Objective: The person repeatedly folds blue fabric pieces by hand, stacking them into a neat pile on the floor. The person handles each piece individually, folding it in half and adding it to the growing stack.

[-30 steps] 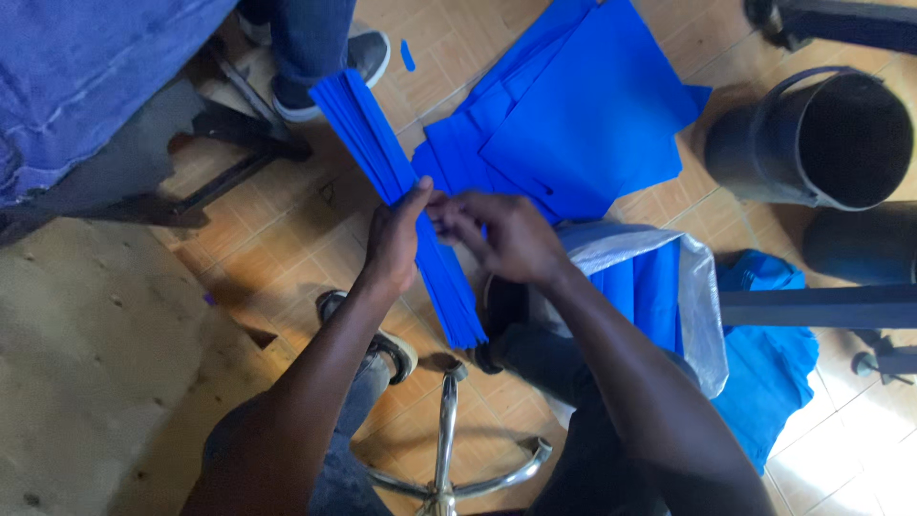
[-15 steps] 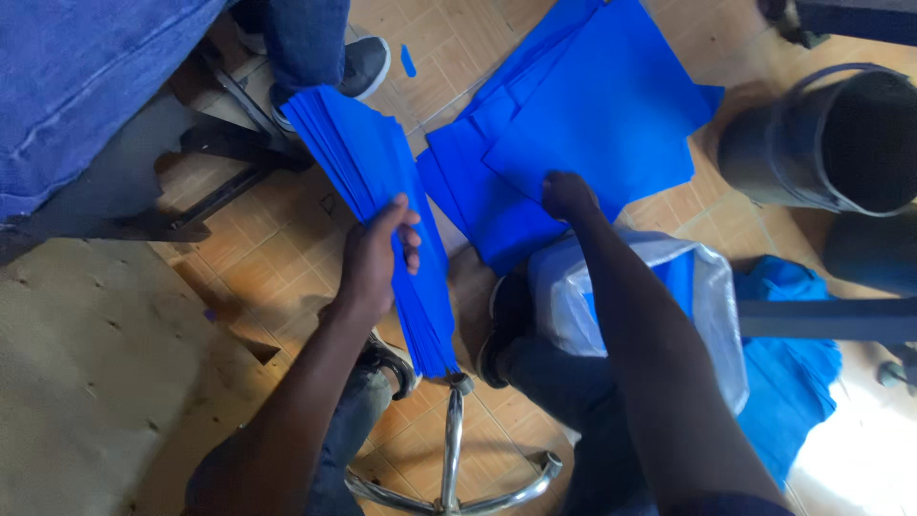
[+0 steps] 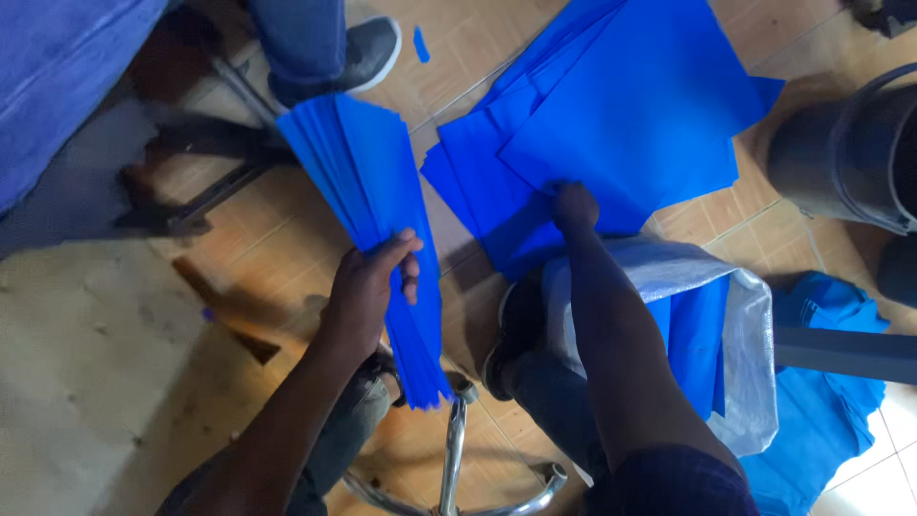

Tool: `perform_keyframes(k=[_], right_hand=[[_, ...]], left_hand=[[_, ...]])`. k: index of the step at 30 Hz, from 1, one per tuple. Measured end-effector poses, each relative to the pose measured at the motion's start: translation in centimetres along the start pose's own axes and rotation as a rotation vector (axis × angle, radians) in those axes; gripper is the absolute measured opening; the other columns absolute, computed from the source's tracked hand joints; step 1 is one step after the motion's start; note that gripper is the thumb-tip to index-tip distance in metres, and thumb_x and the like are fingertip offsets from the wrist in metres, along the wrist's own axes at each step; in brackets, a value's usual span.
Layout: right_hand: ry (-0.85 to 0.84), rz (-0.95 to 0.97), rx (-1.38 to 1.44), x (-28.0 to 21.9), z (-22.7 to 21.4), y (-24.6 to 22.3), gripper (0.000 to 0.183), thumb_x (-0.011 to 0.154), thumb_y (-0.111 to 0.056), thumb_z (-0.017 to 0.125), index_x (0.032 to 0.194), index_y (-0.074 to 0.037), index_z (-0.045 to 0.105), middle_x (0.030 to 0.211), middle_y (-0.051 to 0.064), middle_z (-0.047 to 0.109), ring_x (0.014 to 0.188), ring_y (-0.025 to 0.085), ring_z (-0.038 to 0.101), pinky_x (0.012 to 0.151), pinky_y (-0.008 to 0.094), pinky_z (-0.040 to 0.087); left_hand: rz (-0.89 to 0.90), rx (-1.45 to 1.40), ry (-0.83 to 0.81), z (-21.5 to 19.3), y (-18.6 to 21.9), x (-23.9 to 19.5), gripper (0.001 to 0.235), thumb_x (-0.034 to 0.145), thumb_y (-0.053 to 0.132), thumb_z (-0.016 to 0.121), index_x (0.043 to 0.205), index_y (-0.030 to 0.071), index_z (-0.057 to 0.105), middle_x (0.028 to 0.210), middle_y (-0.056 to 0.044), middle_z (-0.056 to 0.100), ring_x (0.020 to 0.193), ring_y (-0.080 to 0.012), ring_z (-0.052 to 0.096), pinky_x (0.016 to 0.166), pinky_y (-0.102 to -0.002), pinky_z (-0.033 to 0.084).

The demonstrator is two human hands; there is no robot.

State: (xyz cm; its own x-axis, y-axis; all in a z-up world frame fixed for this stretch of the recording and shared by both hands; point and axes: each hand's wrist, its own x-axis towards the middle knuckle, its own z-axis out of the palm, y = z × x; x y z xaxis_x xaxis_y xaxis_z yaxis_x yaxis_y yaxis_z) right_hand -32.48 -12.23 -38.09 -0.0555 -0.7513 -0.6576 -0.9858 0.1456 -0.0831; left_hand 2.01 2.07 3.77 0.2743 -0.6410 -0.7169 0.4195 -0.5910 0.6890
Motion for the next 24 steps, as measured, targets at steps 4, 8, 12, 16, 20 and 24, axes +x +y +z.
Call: perform_keyframes(k=[4,8,12,16,20,24], right_hand=[[0.031,0.005,0.020,-2.5,-4.3,-1.9,0.035,0.101,-0.035,0.067,0.132,-0.022,0.073,0.132,0.016,0.061,0.117,0.043,0.069,0.097,0.057,0.060],[0.135,0.008,-0.008,-3.4,-8.1,-3.1,0.039,0.096,-0.028,0.052,0.128,-0.025,0.074,0.115,0.014,0.071,0.110,0.039,0.073,0.090,0.051,0.063],[0.205,-0.221,0.204,-5.2,-12.7,-4.9,0.045,0.093,-0.021,0.052,0.135,-0.021,0.067,0.110,0.023,0.076,0.107,0.047,0.072,0.097,0.060,0.058],[0.251,-0.348,0.227,-11.2,-17.7,-7.6,0.047,0.093,-0.021,0.054,0.139,-0.017,0.064,0.108,0.028,0.075,0.106,0.054,0.070,0.095,0.067,0.054],[0.338,-0.644,0.306,-23.9,-25.2,-12.3,0.025,0.101,-0.026,0.061,0.114,-0.006,0.066,0.078,0.024,0.068,0.080,0.047,0.069,0.074,0.058,0.052],[0.451,-0.791,0.303,-36.1,-28.6,-16.2,0.029,0.108,-0.030,0.059,0.089,-0.007,0.062,0.075,0.020,0.058,0.079,0.044,0.064,0.066,0.053,0.050]], left_hand=[[-0.025,0.028,-0.046,-0.4,-1.1,1.0,0.025,0.096,0.019,0.073,0.095,-0.006,0.073,0.074,-0.019,0.063,0.051,-0.0248,0.062,0.053,-0.038,0.054],[0.013,-0.033,-0.032,-0.1,-2.5,2.0,0.020,0.093,0.016,0.072,0.095,-0.004,0.073,0.070,-0.015,0.064,0.046,-0.0218,0.059,0.043,-0.034,0.050],[0.037,-0.050,0.017,1.8,-0.2,0.6,0.025,0.092,0.018,0.070,0.100,-0.006,0.071,0.074,-0.014,0.064,0.048,-0.0196,0.059,0.042,-0.033,0.050],[0.074,-0.144,0.002,2.4,-1.9,1.4,0.022,0.090,0.021,0.071,0.090,-0.001,0.072,0.074,-0.016,0.065,0.047,-0.0212,0.062,0.039,-0.033,0.048],[0.055,-0.198,-0.177,2.4,-2.7,2.7,0.032,0.093,0.013,0.067,0.115,-0.010,0.068,0.100,-0.033,0.074,0.091,-0.0435,0.077,0.079,-0.057,0.066],[-0.001,-0.356,-0.268,3.5,-3.7,3.1,0.037,0.089,0.010,0.073,0.120,-0.011,0.068,0.110,-0.033,0.074,0.101,-0.0438,0.076,0.093,-0.061,0.061]])
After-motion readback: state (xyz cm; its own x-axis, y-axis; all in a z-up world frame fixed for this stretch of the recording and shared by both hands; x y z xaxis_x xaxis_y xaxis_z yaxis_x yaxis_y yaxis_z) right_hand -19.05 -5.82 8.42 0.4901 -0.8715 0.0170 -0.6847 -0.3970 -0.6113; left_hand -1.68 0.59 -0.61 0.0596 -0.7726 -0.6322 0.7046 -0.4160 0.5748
